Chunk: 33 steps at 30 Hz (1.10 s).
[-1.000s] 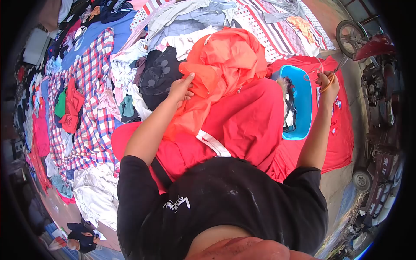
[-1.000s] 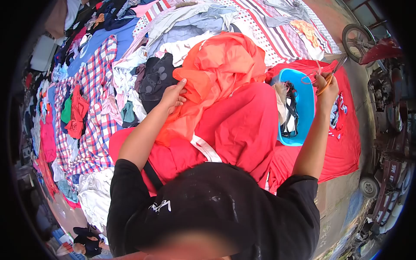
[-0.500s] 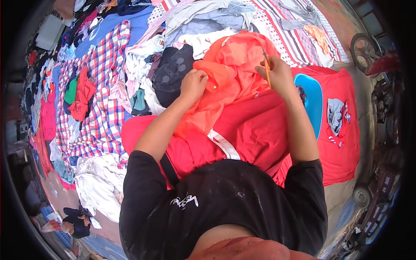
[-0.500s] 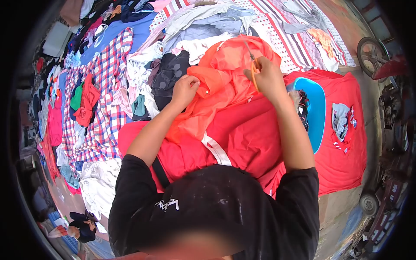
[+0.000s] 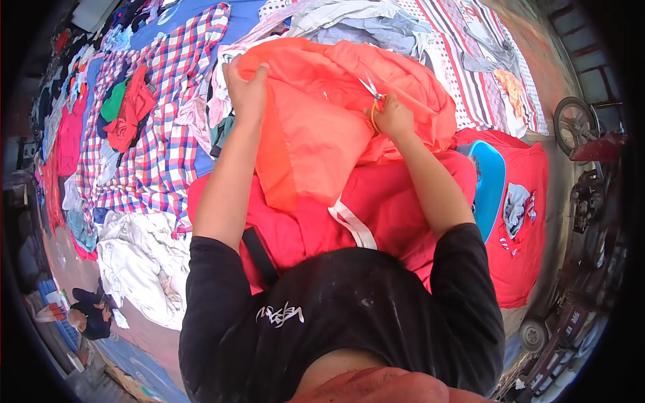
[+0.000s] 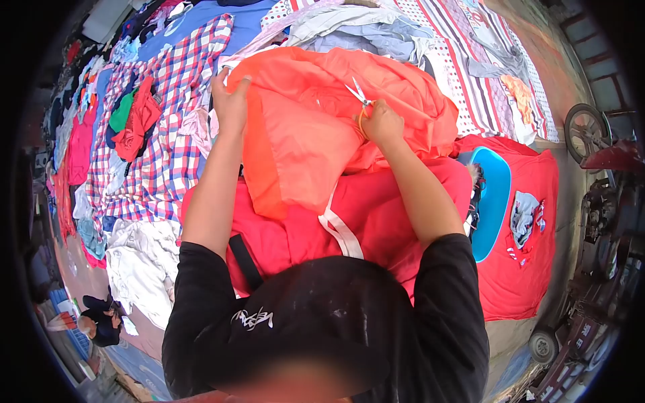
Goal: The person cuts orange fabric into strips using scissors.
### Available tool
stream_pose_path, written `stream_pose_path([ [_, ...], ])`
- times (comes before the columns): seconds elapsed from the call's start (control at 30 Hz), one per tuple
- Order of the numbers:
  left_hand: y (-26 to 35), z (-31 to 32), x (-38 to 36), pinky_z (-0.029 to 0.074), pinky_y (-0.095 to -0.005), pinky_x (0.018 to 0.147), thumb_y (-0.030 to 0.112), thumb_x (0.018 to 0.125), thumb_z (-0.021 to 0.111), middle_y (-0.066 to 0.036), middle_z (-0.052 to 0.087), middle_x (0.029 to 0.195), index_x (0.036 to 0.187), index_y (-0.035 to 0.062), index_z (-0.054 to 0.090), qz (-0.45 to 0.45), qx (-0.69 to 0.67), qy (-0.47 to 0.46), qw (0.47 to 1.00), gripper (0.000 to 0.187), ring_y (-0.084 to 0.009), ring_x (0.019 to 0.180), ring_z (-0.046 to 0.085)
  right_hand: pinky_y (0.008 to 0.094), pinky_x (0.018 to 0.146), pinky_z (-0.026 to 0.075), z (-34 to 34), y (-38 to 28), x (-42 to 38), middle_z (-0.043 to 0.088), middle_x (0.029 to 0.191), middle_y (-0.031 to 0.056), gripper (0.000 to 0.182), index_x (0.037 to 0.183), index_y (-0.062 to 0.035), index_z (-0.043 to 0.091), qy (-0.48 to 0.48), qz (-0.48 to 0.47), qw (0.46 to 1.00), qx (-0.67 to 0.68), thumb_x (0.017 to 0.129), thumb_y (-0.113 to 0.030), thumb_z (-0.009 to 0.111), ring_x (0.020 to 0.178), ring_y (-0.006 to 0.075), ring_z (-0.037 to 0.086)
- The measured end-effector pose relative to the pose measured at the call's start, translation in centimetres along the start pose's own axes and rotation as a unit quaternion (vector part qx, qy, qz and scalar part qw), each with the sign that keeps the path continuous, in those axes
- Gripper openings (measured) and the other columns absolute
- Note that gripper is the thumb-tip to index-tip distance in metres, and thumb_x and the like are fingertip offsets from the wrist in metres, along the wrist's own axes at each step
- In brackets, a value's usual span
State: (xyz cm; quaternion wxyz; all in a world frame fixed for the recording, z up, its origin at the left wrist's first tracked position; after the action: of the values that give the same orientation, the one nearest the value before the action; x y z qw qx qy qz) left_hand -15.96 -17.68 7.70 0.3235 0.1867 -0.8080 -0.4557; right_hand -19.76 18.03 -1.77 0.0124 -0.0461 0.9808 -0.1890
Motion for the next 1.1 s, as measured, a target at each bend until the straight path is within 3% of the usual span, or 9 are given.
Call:
stream_pose_path([
  [0.1, -1.6, 5.1, -6.6, 0.041, -0.0408, 0.111, 0.034, 0.084, 0.076, -0.028, 0.053, 0.14, 0.139, -0.0006, 0.05, -0.057, 0.015, -0.358, 0.932, 0.07, -0.0376, 0.133, 0.05, 0.0507, 0.081, 0.054, 0.2, -1.1, -1.5, 0.072, 0.096, 0.0234, 0.049, 0.105, -0.0036, 0.062, -0.063, -0.003, 0.998, 0.006, 0.079, -0.043, 0.077, 0.094, 0.0393, 0.07],
  [0.33, -1.3, 7.2, -18.5, 0.052, -0.0481, 0.094, 0.025, 0.083, 0.072, -0.026, 0.065, 0.122, 0.135, 0.005, 0.057, 0.057, 0.281, -0.578, 0.764, 0.058, -0.0384, 0.114, 0.064, 0.0454, 0.073, 0.055, 2.6, -0.4, -1.3, 0.07, 0.086, 0.0241, 0.039, 0.094, -0.0026, 0.064, -0.094, 0.0, 0.995, 0.043, 0.079, -0.036, 0.08, 0.087, 0.0338, 0.072],
  [0.63, -0.8, 2.5, -4.4, 0.051, -0.0509, 0.086, 0.009, 0.086, 0.059, -0.022, 0.069, 0.104, 0.099, 0.002, 0.069, 0.121, 0.27, -0.137, 0.945, 0.017, -0.038, 0.098, 0.068, 0.0272, 0.062, 0.047, -4.4, -4.0, -0.8, 0.064, 0.08, 0.0009, 0.018, 0.087, -0.0059, 0.061, -0.245, 0.025, 0.835, 0.492, 0.083, -0.007, 0.078, 0.071, 0.012, 0.06],
  [0.77, 5.2, 1.2, -5.8, 0.054, -0.0444, 0.079, 0.008, 0.086, 0.064, -0.016, 0.069, 0.094, 0.102, 0.0017, 0.069, 0.311, 0.313, 0.064, 0.895, 0.018, -0.032, 0.086, 0.068, 0.0252, 0.062, 0.043, -7.6, -4.4, 0.1, 0.061, 0.081, -0.0003, 0.019, 0.091, -0.0084, 0.06, -0.179, 0.042, 0.783, 0.595, 0.082, -0.006, 0.077, 0.074, 0.0096, 0.057],
  [0.83, 6.2, 2.4, -8.2, 0.053, -0.0428, 0.082, 0.009, 0.086, 0.067, -0.016, 0.069, 0.098, 0.107, 0.0012, 0.067, 0.307, 0.2, -0.081, 0.927, 0.022, -0.0304, 0.093, 0.068, 0.0253, 0.062, 0.042, -8.7, -4.0, 0.4, 0.06, 0.082, -0.0009, 0.02, 0.092, -0.0096, 0.06, -0.15, 0.051, 0.756, 0.636, 0.082, -0.005, 0.076, 0.075, 0.009, 0.056],
  [0.87, 4.8, 3.9, -9.1, 0.052, -0.0444, 0.086, 0.013, 0.085, 0.071, -0.016, 0.068, 0.103, 0.11, 0.0007, 0.066, 0.119, 0.17, -0.257, 0.944, 0.028, -0.0317, 0.103, 0.065, 0.0253, 0.063, 0.041, -9.0, -3.8, 0.6, 0.059, 0.081, -0.0013, 0.02, 0.092, -0.0097, 0.06, -0.14, 0.051, 0.747, 0.647, 0.082, -0.005, 0.076, 0.075, 0.0089, 0.056],
  [0.9, 3.2, 5.2, -10.9, 0.05, -0.0461, 0.091, 0.017, 0.084, 0.074, -0.016, 0.067, 0.108, 0.113, 0.0002, 0.065, -0.079, 0.131, -0.415, 0.897, 0.035, -0.0329, 0.113, 0.063, 0.0254, 0.063, 0.04, -9.2, -3.6, 0.9, 0.058, 0.081, -0.0017, 0.02, 0.093, -0.0098, 0.059, -0.131, 0.052, 0.739, 0.659, 0.081, -0.005, 0.075, 0.074, 0.0089, 0.055],
  [1.0, -3.4, 7.9, -14.9, 0.047, -0.048, 0.098, 0.027, 0.077, 0.082, -0.02, 0.059, 0.125, 0.126, 0.0024, 0.055, -0.123, 0.238, -0.575, 0.773, 0.061, -0.0389, 0.128, 0.052, 0.0252, 0.064, 0.039, -9.4, -3.3, 1.2, 0.057, 0.08, -0.0022, 0.02, 0.092, -0.0099, 0.059, -0.117, 0.044, 0.711, 0.693, 0.08, -0.004, 0.075, 0.074, 0.0092, 0.054],
  [1.1, -3.0, 8.0, -17.0, 0.047, -0.0471, 0.1, 0.033, 0.071, 0.085, -0.026, 0.049, 0.138, 0.14, 0.0048, 0.043, 0.008, 0.207, -0.434, 0.877, 0.085, -0.0428, 0.131, 0.049, 0.025, 0.069, 0.037, -9.7, -3.7, 1.1, 0.053, 0.081, -0.0028, 0.018, 0.088, -0.0103, 0.058, -0.124, 0.025, 0.681, 0.721, 0.08, -0.004, 0.072, 0.078, 0.0095, 0.051],
])
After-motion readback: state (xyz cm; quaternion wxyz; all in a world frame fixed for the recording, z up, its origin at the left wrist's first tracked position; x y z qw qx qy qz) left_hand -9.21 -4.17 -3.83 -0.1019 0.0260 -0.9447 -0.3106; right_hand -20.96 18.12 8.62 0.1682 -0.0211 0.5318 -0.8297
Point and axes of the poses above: each hand's wrist, its own x-axis towards the middle knuckle, its own z-axis out of the palm, y = z × x, the point moved 5 cm from there along x, towards the middle knuckle
